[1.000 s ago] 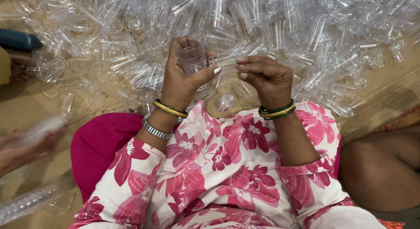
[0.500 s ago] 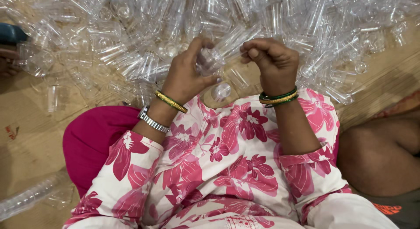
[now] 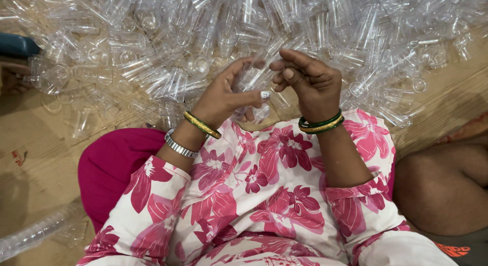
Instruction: The person sits on the floor and nests clear plastic cups one at a time into a growing stack, picking loose cups from a large pile around them and pressing each cup into the stack by hand. Other people nearby handle cups from the same pile.
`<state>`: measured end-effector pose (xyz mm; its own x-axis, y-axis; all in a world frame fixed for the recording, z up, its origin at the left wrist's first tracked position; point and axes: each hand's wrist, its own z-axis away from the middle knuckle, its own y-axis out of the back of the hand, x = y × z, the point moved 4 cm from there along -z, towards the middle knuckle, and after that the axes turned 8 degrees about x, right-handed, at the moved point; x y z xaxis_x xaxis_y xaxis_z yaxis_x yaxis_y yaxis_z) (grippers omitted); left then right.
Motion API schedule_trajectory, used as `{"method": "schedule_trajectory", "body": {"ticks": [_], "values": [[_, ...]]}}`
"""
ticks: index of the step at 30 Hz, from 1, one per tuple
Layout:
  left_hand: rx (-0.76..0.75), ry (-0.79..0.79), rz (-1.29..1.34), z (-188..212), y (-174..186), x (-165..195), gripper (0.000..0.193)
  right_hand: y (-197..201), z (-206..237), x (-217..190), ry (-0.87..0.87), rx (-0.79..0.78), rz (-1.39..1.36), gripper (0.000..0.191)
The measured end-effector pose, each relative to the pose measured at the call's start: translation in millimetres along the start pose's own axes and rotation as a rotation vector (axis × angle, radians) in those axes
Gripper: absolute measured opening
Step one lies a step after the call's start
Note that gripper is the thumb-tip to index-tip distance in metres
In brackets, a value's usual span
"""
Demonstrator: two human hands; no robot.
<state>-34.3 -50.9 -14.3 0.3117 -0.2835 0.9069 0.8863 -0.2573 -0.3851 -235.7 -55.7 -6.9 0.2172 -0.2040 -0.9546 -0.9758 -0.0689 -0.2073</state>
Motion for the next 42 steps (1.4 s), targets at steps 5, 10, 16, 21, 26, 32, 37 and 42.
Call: {"method": "schedule_trajectory", "body": {"ticks": [5,10,16,21,26,32,37,42], "values": [[-0.062,0.1,0.097,1,1,-6,0.066,0,1,-1,0.025,0.017,0.036,0.026],[-0.09,0.151,0.122,5,2,-6,0.066,-5,0,-4,0.018,0.015,0.036,0.02],[-0.013,-0.212,-0.216,-3,0,0,0.092,2,2,0,0.208,-0.12,0.331,0.024],[0.087,-0.189,-0.085,-5,11,-1,0.075,44,-13,51,0.067,0.023,0.973,0.019],[0.131,-0.175,-0.095,-10,15,-3,0.076,51,-8,133,-0.468,-0.349,1.521,0.047],[0.245,-0.104,0.019,-19,27,-14,0.072,50,-21,99,-0.386,-0.07,1.198,0.049],[0.396,0.014,0.172,-20,34,-15,0.069,15,-11,27,0.034,-0.008,0.689,0.051],[0.44,0.022,0.194,-15,30,-10,0.064,-19,-3,-6,0.259,-0.09,0.566,0.054]]}}
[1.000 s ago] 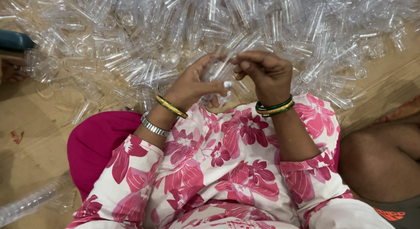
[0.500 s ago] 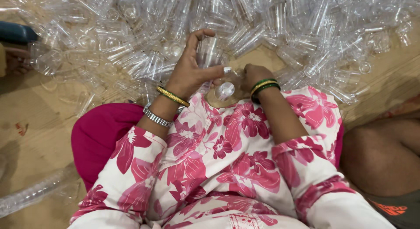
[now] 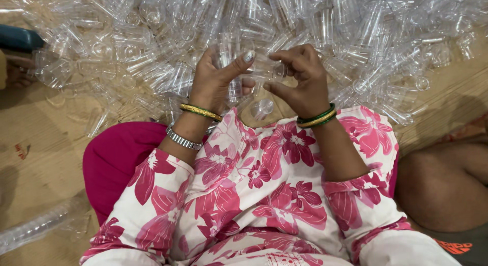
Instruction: The person sits on the floor and nests clear plastic cups one at a time into a growing stack, picking loose cups from a large pile around them and pressing each cup into the stack by hand. Other people nearby handle cups from the same pile.
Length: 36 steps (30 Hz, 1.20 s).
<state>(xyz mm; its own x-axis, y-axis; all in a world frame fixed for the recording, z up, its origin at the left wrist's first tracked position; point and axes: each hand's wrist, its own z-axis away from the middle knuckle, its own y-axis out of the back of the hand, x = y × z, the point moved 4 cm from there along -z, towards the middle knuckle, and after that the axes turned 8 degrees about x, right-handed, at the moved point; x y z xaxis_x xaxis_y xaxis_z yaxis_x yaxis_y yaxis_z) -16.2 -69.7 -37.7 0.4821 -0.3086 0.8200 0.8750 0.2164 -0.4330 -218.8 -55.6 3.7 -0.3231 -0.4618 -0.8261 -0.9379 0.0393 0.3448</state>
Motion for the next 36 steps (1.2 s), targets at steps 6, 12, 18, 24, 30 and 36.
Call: {"method": "schedule_trajectory", "body": {"ticks": [6,12,18,24,30,36], "values": [[-0.061,-0.099,0.044,2,0,6,0.049,5,3,-13,0.097,0.021,0.13,0.056],[-0.232,-0.261,0.034,13,-6,17,0.048,4,3,-2,-0.176,-0.033,-0.431,0.052],[-0.318,-0.278,0.069,19,-12,23,0.058,5,8,8,-0.397,0.006,-0.569,0.05],[-0.255,-0.178,0.056,16,-9,18,0.054,8,8,1,-0.101,0.006,-0.433,0.052],[-0.296,-0.193,0.089,14,-11,16,0.056,10,8,-2,0.031,0.012,-0.241,0.052],[-0.353,-0.288,-0.137,16,-10,15,0.06,-3,7,-6,-0.084,-0.172,-0.182,0.056]]}}
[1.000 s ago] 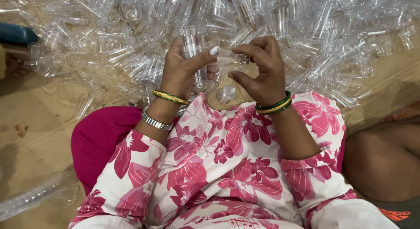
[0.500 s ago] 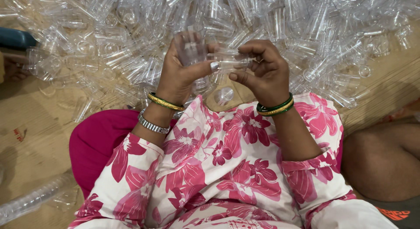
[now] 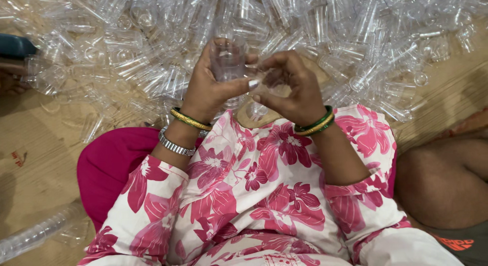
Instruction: The person sits on the floor and nests clear plastic cups one at a time into a growing stack, picking loose cups from a large pile around them and pressing each cup into the stack by hand. Other people nearby handle cups from the same pile.
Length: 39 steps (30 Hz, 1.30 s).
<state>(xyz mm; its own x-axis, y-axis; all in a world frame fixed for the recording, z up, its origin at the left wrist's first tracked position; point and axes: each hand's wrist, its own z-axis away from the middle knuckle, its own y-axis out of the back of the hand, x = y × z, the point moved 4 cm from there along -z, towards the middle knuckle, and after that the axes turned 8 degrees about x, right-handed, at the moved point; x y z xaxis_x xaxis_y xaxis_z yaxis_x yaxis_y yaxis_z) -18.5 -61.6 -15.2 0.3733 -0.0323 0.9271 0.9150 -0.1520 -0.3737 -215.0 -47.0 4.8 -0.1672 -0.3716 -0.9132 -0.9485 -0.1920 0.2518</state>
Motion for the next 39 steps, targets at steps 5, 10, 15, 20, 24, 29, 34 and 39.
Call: {"method": "schedule_trajectory", "body": {"ticks": [5,10,15,20,24,29,34,39], "values": [[0.022,-0.242,-0.682,3,-5,5,0.063,3,-5,-10,0.033,0.345,-0.209,0.068],[-0.072,-0.275,-0.841,8,-12,3,0.072,-18,-3,-3,0.124,0.262,-0.179,0.029],[0.151,-0.301,-0.683,2,1,0,0.072,3,-9,60,-0.075,0.363,0.061,0.024],[0.296,-0.345,-0.58,-6,15,-7,0.064,-4,-15,117,-0.158,0.136,0.444,0.029],[0.346,-0.255,-0.51,-8,23,-13,0.061,-32,-8,120,0.169,-0.11,0.463,0.054],[0.373,-0.206,-0.486,-11,28,-13,0.057,-20,-16,121,0.089,0.111,0.589,0.033],[0.345,-0.013,-0.155,-11,26,-21,0.056,14,-22,122,-0.41,0.475,-0.231,0.017],[0.292,0.256,0.059,-8,10,-26,0.053,13,-15,81,-0.344,0.416,-0.568,0.018]]}}
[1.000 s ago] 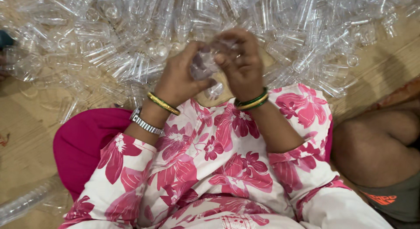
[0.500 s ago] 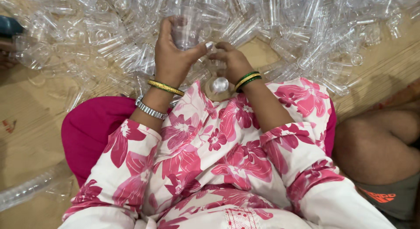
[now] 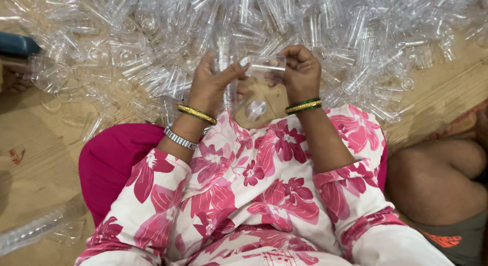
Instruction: The person sits on the floor and nests clear plastic cups one at a time into a growing stack, picking loose cups from a large pile around them and pressing each cup into the stack by hand. Other people nearby handle cups from the same pile.
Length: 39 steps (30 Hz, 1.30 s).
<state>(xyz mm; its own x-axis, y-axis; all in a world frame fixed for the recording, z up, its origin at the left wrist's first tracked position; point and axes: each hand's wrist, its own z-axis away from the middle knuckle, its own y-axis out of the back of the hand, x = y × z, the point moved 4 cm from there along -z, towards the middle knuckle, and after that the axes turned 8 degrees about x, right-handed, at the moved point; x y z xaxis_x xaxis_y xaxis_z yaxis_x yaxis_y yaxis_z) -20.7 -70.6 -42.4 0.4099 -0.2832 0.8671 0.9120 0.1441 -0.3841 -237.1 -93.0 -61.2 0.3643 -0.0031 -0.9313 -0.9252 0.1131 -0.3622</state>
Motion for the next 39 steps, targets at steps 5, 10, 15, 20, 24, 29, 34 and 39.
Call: {"method": "schedule_trajectory", "body": {"ticks": [5,10,15,20,24,29,34,39], "values": [[-0.088,0.026,0.081,8,-8,6,0.052,-13,11,-11,0.112,-0.06,0.048,0.016],[-0.137,-0.257,-0.067,12,-9,13,0.054,-11,11,-13,0.065,-0.034,0.058,0.016],[-0.137,-0.383,-0.224,14,-8,15,0.062,-14,14,-17,0.019,-0.038,0.026,0.016],[-0.118,-0.4,-0.267,12,-6,16,0.059,-7,10,-27,0.091,0.008,0.016,0.019],[-0.075,-0.381,-0.245,9,-4,15,0.057,-1,7,-32,0.07,0.036,-0.021,0.021],[-0.058,-0.479,-0.513,9,-4,19,0.056,-2,9,-38,0.105,0.059,-0.057,0.026],[-0.115,-0.71,-0.814,18,-6,18,0.063,3,12,-45,0.167,0.024,0.152,0.026],[-0.092,-0.622,-0.965,15,-4,14,0.065,9,10,-47,0.25,0.042,0.114,0.023]]}}
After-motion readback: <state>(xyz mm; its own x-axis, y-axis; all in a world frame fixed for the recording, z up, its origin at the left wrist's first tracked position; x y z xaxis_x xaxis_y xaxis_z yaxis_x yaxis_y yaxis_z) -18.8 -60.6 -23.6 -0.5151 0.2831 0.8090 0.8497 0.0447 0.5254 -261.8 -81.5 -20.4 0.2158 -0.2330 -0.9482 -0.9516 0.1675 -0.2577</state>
